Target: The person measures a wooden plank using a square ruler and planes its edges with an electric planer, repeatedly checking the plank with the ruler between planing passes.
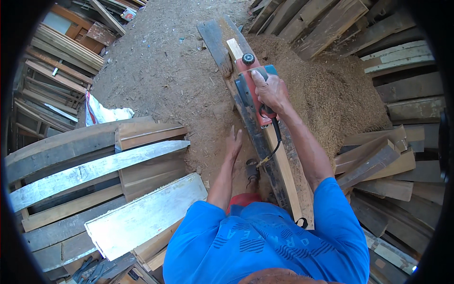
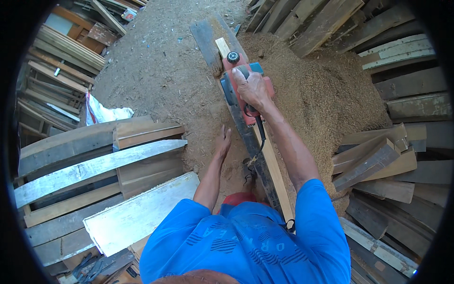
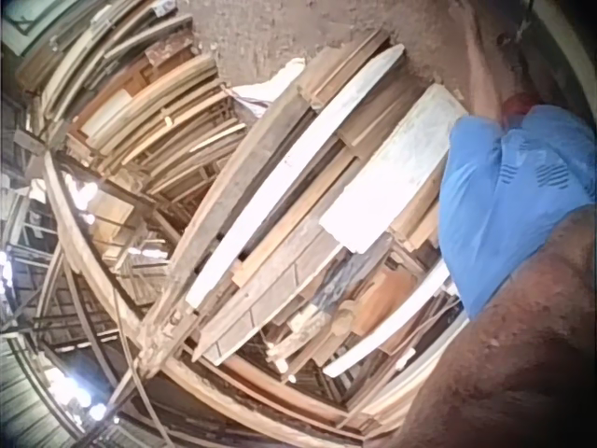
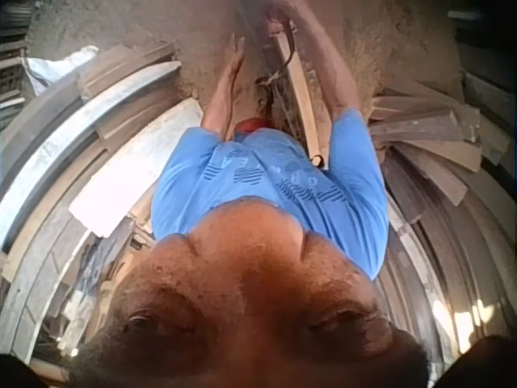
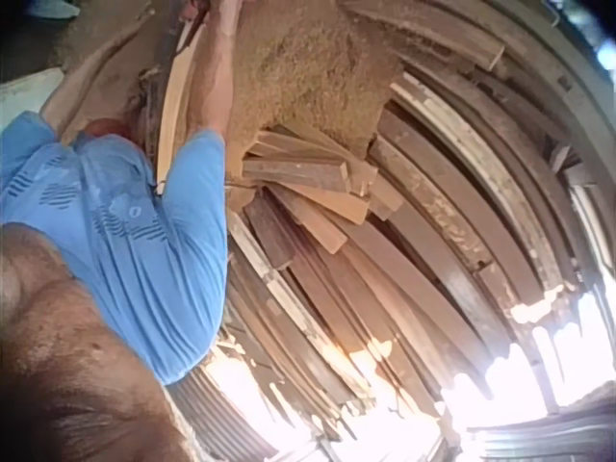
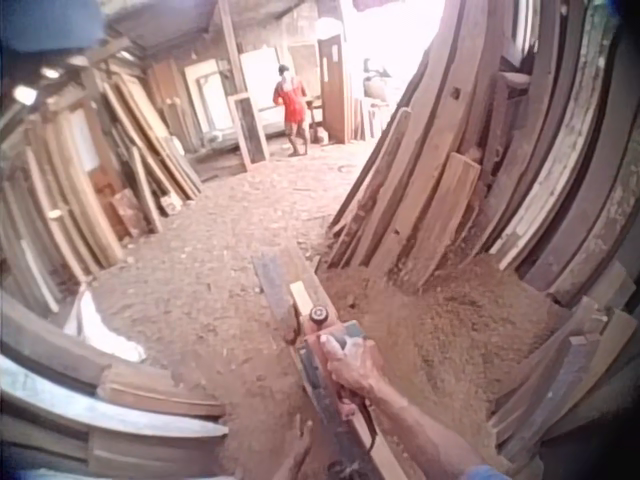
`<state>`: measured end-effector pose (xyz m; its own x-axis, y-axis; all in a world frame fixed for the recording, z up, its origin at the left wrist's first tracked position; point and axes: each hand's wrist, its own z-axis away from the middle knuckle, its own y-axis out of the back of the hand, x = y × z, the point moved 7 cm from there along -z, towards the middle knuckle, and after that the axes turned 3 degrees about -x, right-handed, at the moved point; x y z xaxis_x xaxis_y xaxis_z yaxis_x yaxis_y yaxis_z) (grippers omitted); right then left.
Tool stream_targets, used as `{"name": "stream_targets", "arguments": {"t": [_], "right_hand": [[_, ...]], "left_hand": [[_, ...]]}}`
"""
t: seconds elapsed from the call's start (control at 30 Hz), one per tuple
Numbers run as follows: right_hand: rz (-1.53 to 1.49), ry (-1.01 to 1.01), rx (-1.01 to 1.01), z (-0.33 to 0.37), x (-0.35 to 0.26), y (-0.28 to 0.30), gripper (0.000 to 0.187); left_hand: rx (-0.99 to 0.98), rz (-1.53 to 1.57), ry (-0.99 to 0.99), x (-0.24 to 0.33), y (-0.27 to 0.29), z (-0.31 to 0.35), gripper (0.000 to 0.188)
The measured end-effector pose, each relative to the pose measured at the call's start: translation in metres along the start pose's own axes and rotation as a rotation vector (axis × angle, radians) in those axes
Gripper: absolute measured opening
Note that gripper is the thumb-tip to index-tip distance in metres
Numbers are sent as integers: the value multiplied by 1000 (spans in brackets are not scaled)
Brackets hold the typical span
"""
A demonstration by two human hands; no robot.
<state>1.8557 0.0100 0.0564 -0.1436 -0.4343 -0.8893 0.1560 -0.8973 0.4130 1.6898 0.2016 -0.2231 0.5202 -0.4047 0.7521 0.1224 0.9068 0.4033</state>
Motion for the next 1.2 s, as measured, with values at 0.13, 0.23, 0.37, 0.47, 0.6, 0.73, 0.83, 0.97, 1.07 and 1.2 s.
{"name": "stream_targets", "arguments": {"t": [0.13,0.23,0.37,0.47,0.6,0.73,0.83,0.97,1.07,1.2], "right_hand": [[-7,-53,-51,-20,-25,-14,73],[5,-69,-42,-39,-27,-14,71],[8,-72,-34,-63,-37,-12,71],[-3,-87,-28,-91,-38,-16,69],[58,-47,-15,-129,-51,-14,65],[43,3,-19,-176,-57,-31,63],[-16,25,20,-203,-51,-24,61],[-336,-25,-22,-174,-31,-12,50],[-505,-91,-42,-95,-13,12,45],[-655,-172,84,26,58,48,44]], "left_hand": [[251,73,-159,46,-3,-53,69],[413,106,-146,74,-12,-57,63],[540,-144,66,76,-16,-44,62],[543,-163,49,74,-18,-45,64],[504,-158,88,77,-20,-49,65],[535,-177,78,70,-16,-54,65],[599,-202,-35,80,-21,-56,64],[616,-235,-10,73,-22,-54,65],[553,-190,58,74,-17,-45,64],[512,-129,35,86,-20,-36,65]]}}
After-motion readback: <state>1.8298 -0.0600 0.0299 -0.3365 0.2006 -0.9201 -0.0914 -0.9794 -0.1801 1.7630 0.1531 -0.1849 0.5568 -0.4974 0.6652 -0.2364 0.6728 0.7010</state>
